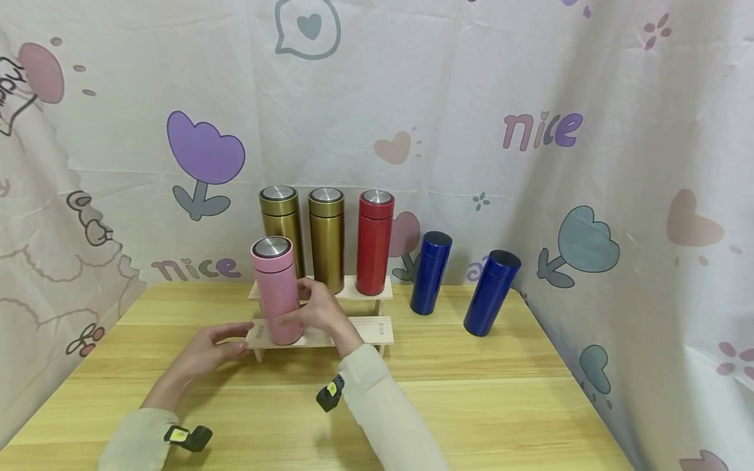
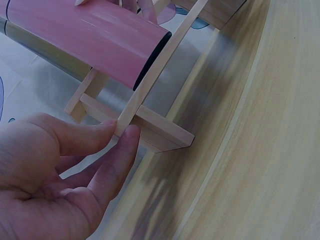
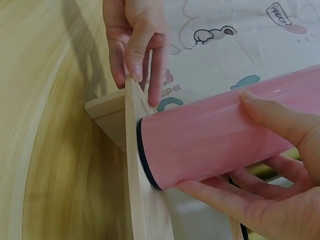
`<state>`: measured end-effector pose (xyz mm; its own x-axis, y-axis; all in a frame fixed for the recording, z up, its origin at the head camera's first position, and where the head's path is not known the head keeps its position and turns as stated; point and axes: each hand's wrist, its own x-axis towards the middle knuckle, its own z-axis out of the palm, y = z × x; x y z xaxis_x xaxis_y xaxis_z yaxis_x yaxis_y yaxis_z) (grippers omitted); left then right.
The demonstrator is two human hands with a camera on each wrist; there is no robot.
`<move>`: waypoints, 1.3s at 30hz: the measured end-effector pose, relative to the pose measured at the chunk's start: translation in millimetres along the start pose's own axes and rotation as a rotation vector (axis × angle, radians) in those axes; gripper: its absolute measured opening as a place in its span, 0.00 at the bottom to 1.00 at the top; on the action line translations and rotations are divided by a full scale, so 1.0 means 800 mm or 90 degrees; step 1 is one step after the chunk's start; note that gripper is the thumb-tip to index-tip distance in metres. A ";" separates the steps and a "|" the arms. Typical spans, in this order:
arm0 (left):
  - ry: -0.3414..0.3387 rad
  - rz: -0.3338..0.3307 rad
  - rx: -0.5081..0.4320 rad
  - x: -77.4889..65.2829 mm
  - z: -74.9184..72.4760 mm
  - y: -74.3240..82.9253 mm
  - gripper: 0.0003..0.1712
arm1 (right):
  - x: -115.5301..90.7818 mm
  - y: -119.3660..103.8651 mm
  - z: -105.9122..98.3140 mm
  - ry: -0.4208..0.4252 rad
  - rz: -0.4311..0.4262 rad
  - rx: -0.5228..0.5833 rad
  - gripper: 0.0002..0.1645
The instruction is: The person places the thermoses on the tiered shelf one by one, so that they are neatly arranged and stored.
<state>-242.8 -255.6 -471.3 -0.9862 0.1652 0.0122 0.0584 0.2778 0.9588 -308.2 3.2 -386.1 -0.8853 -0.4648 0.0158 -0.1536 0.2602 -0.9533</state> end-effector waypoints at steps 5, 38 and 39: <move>0.001 0.001 0.000 0.001 0.000 0.000 0.30 | 0.000 -0.001 -0.002 -0.004 0.000 -0.009 0.46; 0.003 0.001 0.002 0.001 0.000 0.001 0.30 | -0.035 0.009 -0.053 -0.037 -0.029 -0.069 0.42; 0.004 -0.002 0.002 0.001 0.000 0.002 0.30 | -0.037 0.011 -0.058 -0.038 -0.029 -0.072 0.41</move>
<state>-243.2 -255.2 -469.9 -0.9873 0.1585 0.0117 0.0565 0.2810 0.9580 -303.4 58.3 -381.1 -0.8494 -0.5265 0.0377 -0.2447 0.3294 -0.9119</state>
